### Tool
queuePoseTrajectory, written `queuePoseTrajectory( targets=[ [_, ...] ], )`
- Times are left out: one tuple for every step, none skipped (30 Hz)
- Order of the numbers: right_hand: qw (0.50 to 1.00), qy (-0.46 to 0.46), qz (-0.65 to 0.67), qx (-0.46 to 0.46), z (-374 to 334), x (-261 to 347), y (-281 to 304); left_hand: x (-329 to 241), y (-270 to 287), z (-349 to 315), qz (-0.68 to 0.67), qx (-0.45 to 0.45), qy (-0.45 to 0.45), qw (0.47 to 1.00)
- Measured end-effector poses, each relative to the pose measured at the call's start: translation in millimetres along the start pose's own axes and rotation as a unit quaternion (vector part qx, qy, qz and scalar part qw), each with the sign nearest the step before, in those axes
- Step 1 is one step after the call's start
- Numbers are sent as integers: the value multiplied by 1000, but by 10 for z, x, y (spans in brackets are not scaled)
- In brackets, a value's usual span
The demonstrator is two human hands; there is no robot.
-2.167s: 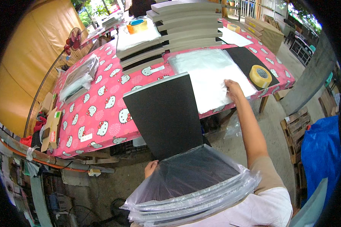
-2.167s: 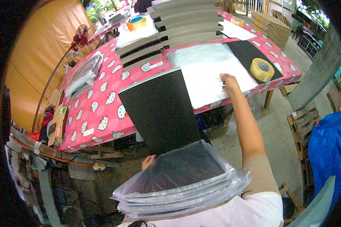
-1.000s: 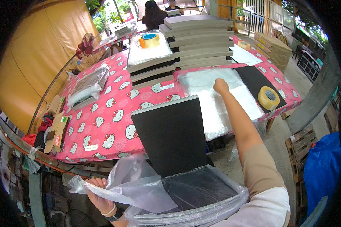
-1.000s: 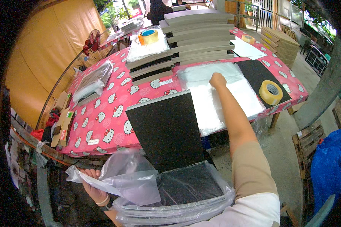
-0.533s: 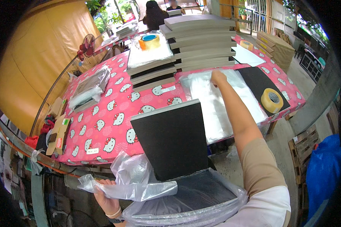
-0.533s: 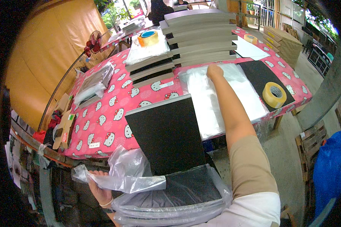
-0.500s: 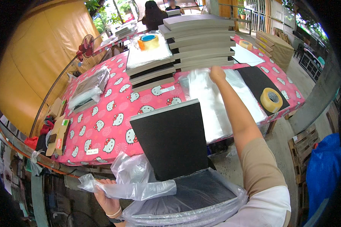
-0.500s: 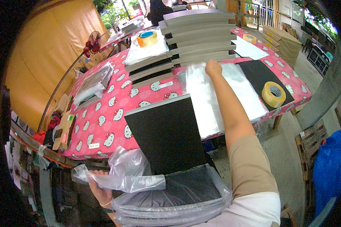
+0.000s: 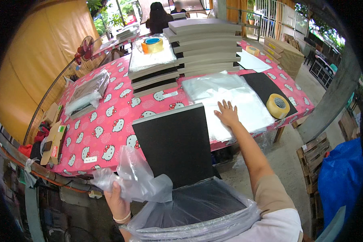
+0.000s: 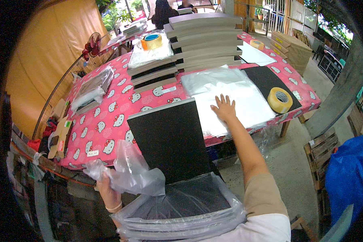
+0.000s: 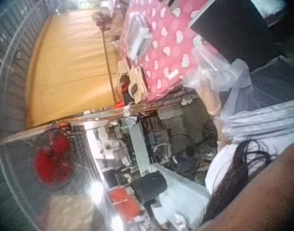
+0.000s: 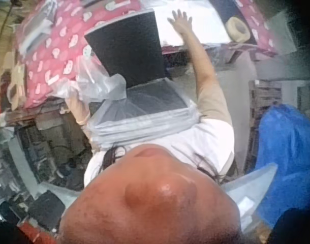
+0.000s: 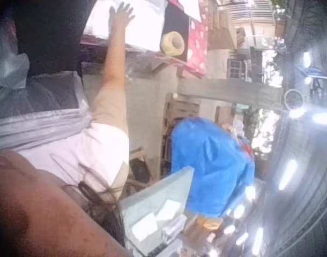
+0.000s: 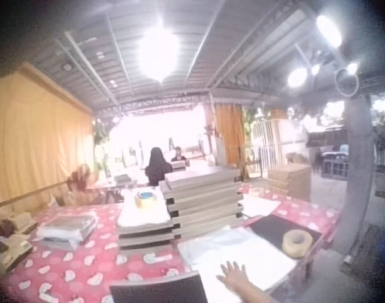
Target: The person repeatedly wraps black notebooks in clear plastic sleeves. They pick up a notebook, slide it into a sleeve, smooth the plastic, and place the wrapped item on a growing stack on the table.
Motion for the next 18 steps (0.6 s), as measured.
queuePoseTrajectory(
  targets=[
    [998,-15,64,-17,98,-105,93,-24,-169,59,21,28,-20,999],
    [991,-29,128,-36,180,-221,183,-55,-376,101,42,56,-40,997],
    [972,1,225,-63,141,-60,450,-130,-482,150,69,73,-67,993],
    [942,38,322,-84,-77,250,896,-164,-523,169,116,124,-52,984],
    [905,66,408,-105,-368,436,1357,-183,-647,202,116,132,-51,983],
    [884,88,455,-53,-625,653,1533,-160,-824,232,118,142,-43,982],
    [859,106,500,4,-918,906,1645,-110,-988,277,154,187,-55,969],
    [829,161,529,86,-1317,1326,1737,-42,-1117,307,165,236,-88,954],
    [791,207,552,165,-1670,1644,1787,-53,-1299,312,203,270,-119,934],
    [767,195,568,226,-1855,1771,1648,110,-1416,299,142,263,-47,953],
    [737,183,583,288,-2024,1856,1506,138,-1525,314,176,290,-60,939],
    [682,133,608,384,-2121,1915,1391,243,-1540,317,125,271,-33,954],
    [706,88,568,414,-2055,1816,1215,301,-1594,332,74,255,-28,964],
    [688,57,601,403,-1991,1692,1198,347,-1600,298,6,235,17,972],
    [671,29,631,388,-1915,1603,1218,376,-1607,283,-66,213,57,973],
    [685,30,626,372,-1871,1540,1227,419,-1561,266,-69,212,76,972],
    [698,31,621,356,-1829,1482,1224,483,-1495,250,-73,212,94,970],
    [711,34,615,340,-1810,1487,1263,548,-1444,231,-76,211,111,968]
  ],
)
Point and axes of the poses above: each hand's wrist, its own z-axis towards the middle knuckle, its own y-axis out of the back of the hand, x = y × z, the point moved 9 cm from there along z, towards the middle knuckle, and after that the axes turned 15 degrees about -y, right-handed, at the moved point
